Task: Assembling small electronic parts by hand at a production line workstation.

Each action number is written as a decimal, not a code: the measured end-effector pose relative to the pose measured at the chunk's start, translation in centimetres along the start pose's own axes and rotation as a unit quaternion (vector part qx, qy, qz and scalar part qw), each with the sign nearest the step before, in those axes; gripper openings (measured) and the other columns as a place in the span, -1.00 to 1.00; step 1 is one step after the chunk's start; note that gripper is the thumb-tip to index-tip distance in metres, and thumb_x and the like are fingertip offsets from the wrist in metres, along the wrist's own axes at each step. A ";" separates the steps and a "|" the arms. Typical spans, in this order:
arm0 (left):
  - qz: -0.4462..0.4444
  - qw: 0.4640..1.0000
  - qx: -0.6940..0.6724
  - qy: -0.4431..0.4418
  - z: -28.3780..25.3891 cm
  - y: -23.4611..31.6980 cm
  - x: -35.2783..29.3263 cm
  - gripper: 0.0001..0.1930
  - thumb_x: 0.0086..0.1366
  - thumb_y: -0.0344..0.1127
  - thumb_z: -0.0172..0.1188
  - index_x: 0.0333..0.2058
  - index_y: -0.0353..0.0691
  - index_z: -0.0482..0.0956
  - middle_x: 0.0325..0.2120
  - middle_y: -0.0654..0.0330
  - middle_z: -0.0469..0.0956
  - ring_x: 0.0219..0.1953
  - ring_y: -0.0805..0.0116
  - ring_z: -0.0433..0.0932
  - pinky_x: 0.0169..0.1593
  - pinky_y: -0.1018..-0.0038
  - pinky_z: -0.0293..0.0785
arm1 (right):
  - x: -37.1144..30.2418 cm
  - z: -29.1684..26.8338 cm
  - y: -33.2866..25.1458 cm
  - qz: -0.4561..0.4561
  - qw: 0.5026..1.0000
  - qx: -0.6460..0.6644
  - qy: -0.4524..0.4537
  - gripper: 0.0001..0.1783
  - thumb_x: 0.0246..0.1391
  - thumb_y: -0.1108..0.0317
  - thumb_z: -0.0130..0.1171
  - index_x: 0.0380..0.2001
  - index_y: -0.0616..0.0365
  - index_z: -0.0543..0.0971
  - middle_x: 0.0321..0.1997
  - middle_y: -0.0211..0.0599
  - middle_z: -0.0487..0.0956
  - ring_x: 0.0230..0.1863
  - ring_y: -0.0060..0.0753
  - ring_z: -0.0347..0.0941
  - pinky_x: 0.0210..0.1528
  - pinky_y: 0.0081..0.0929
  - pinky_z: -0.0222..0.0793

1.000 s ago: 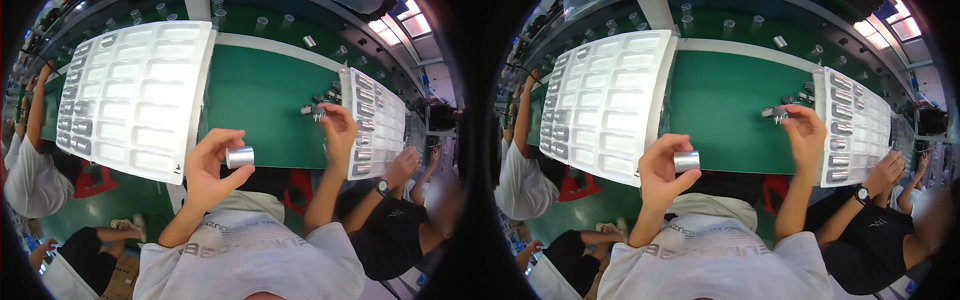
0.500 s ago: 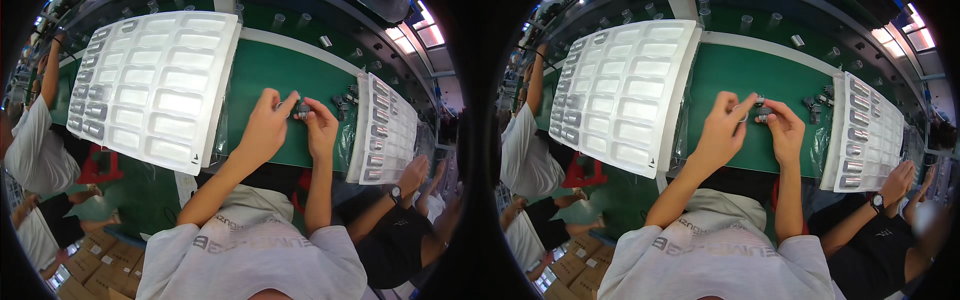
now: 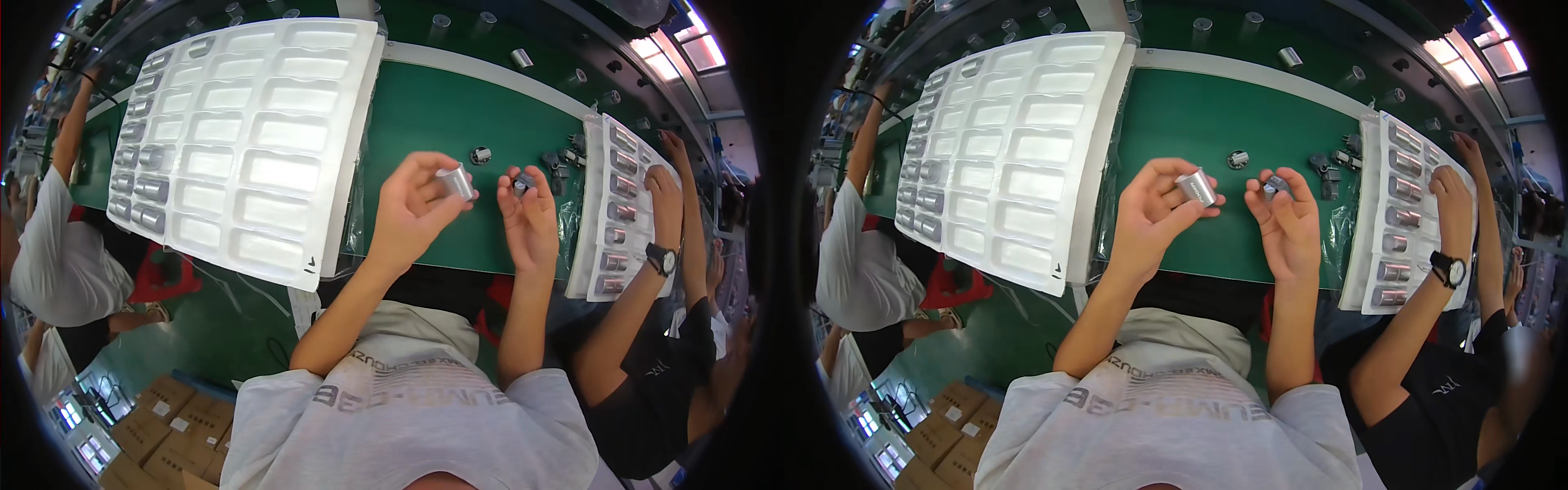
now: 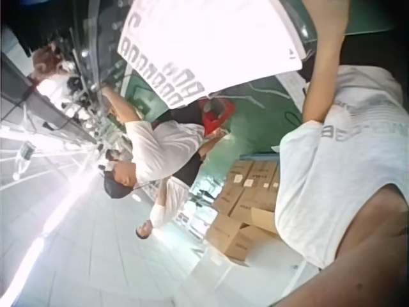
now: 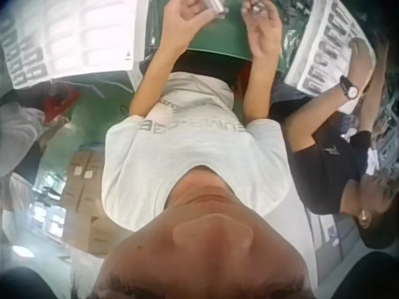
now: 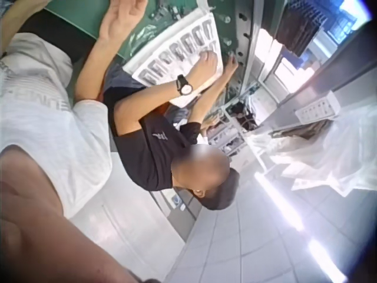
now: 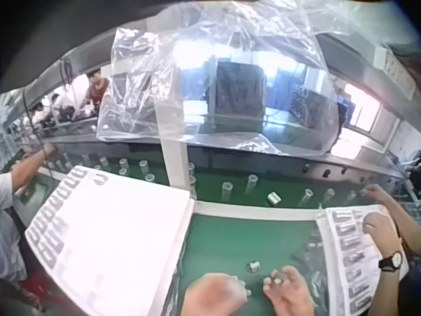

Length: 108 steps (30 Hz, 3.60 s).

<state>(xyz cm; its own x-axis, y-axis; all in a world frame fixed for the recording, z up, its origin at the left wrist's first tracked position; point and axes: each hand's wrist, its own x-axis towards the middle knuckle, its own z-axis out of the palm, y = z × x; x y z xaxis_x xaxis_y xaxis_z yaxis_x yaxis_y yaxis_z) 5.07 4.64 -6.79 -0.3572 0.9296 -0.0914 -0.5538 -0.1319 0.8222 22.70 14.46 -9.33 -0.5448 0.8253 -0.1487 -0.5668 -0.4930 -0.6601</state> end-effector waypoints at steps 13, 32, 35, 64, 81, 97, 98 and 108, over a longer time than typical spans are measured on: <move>-0.114 0.975 -0.191 0.024 -0.1 1.4 -0.9 -0.60 0.25 -0.50 0.12 0.08 -0.28 0.40 -0.01 -0.09 0.49 0.08 0.12 0.48 0.13 0.32 0.45 | -0.3 5.0 -1.3 -0.083 0.974 -0.212 0.012 -0.67 0.17 0.58 0.08 0.02 0.34 0.46 0.05 -0.09 0.47 0.07 -0.20 0.46 0.04 -0.39 0.44; -0.087 0.992 -0.089 0.015 0.0 1.4 -1.4 -0.82 0.35 -0.35 0.15 -0.19 -0.36 0.56 -0.28 0.03 0.61 -0.37 0.29 0.64 -0.29 0.43 0.60 | -1.0 8.2 -2.8 -0.239 0.884 -0.382 -0.127 -0.63 -0.10 0.77 0.24 -0.14 0.40 0.59 -0.01 0.04 0.53 0.04 -0.21 0.49 0.05 -0.39 0.47; -0.085 0.994 -0.072 0.023 0.4 1.9 -1.5 -0.82 0.33 -0.37 0.17 -0.20 -0.37 0.58 -0.30 0.03 0.62 -0.40 0.30 0.63 -0.32 0.44 0.60 | -0.9 8.3 -2.7 -0.237 0.868 -0.412 -0.146 -0.64 -0.14 0.77 0.25 -0.18 0.37 0.62 -0.04 0.01 0.56 0.02 -0.21 0.50 0.05 -0.38 0.46; -0.034 0.997 -0.024 0.066 1.4 1.8 -2.3 -0.78 0.27 -0.44 0.24 -0.13 -0.39 0.58 -0.30 0.01 0.64 -0.33 0.30 0.66 -0.25 0.42 0.67 | -0.4 6.9 -2.7 -0.198 0.889 -0.383 -0.156 -0.78 -0.13 0.76 0.27 -0.34 0.35 0.65 -0.05 0.16 0.58 -0.06 -0.16 0.59 0.01 -0.37 0.53; -0.122 0.986 -0.110 0.027 1.0 1.7 -1.6 -0.84 0.30 -0.42 0.21 -0.19 -0.35 0.59 -0.29 0.04 0.63 -0.32 0.29 0.67 -0.25 0.43 0.68 | -0.1 5.8 -1.9 -0.185 0.910 -0.335 -0.159 -0.79 -0.07 0.73 0.26 -0.30 0.38 0.57 -0.04 0.21 0.57 -0.03 -0.15 0.57 0.05 -0.30 0.49; -0.077 0.987 -0.117 0.073 3.0 0.9 -1.5 -0.83 0.24 -0.46 0.29 -0.21 -0.37 0.61 -0.30 0.12 0.65 -0.27 0.42 0.63 -0.15 0.46 0.59 | 0.0 7.7 0.9 -0.442 0.714 -0.542 -0.035 -0.52 -0.38 0.77 0.20 -0.23 0.29 0.62 -0.18 -0.10 0.61 -0.19 -0.17 0.57 -0.22 -0.45 0.52; -0.078 0.987 -0.119 0.071 2.9 0.8 -1.3 -0.83 0.24 -0.46 0.29 -0.21 -0.37 0.61 -0.30 0.12 0.65 -0.27 0.42 0.63 -0.15 0.46 0.59 | 0.1 7.7 0.5 -0.442 0.712 -0.545 -0.033 -0.52 -0.38 0.77 0.20 -0.23 0.29 0.62 -0.18 -0.10 0.61 -0.19 -0.17 0.57 -0.22 -0.45 0.52; -0.035 0.995 -0.040 0.085 2.8 4.2 -2.2 -0.49 0.33 -0.43 0.16 0.20 -0.40 0.24 0.13 -0.12 0.37 0.09 0.19 0.50 0.15 0.30 0.45 | 8.0 9.2 -4.4 -0.239 0.807 -0.532 -0.090 -0.70 -0.13 0.56 0.34 -0.24 0.24 0.58 -0.17 -0.27 0.62 -0.20 -0.52 0.53 -0.12 -0.52 0.48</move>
<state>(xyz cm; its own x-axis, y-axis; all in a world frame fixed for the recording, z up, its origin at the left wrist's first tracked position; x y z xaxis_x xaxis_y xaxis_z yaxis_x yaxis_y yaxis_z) 5.60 2.96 -1.54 -0.4336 0.8669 -0.2458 -0.6370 -0.1020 0.7641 15.14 20.71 -0.89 -0.5564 0.7503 0.3570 0.0600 0.4648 -0.8834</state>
